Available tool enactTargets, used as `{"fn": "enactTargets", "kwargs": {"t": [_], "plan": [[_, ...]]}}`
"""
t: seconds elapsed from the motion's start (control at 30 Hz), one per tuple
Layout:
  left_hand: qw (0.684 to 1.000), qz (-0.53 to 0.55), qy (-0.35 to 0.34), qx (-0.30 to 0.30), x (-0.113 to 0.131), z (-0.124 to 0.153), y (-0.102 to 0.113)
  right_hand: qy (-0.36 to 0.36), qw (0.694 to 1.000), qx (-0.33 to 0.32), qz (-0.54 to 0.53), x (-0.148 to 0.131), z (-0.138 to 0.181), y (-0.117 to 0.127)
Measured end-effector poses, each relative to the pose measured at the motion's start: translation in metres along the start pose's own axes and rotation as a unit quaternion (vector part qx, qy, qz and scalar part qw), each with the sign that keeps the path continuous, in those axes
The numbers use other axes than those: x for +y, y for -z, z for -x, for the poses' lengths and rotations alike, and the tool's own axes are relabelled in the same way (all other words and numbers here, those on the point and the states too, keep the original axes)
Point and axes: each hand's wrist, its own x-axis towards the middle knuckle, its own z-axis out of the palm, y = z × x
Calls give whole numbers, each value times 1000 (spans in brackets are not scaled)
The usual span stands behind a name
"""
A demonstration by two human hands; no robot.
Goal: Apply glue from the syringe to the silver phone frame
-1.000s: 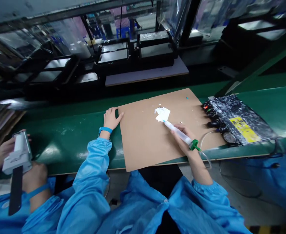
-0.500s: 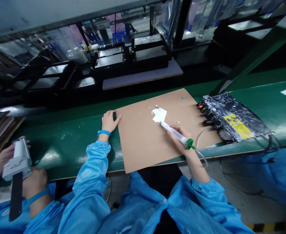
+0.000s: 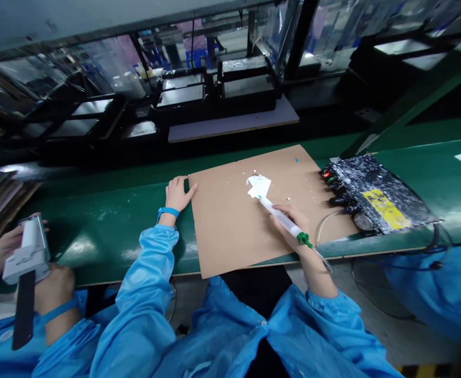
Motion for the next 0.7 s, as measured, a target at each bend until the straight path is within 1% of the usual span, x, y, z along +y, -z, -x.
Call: {"fn": "enactTargets", "kwargs": {"t": [0.1, 0.3, 0.47, 0.57, 0.7], "plan": [[1000, -5, 0, 1, 0, 0, 0, -8, 1000, -17, -2, -5, -1, 2], [1000, -9, 9, -3, 4, 1, 3, -61, 998, -23, -3, -6, 0, 1], [1000, -16, 9, -8, 6, 2, 5, -95, 995, -2, -22, 0, 3, -5], [1000, -25, 7, -3, 2, 2, 3, -117, 992, -6, -36, -5, 5, -3], [1000, -23, 2, 9, -8, -2, -5, -108, 992, -30, -53, -13, 5, 2]]}}
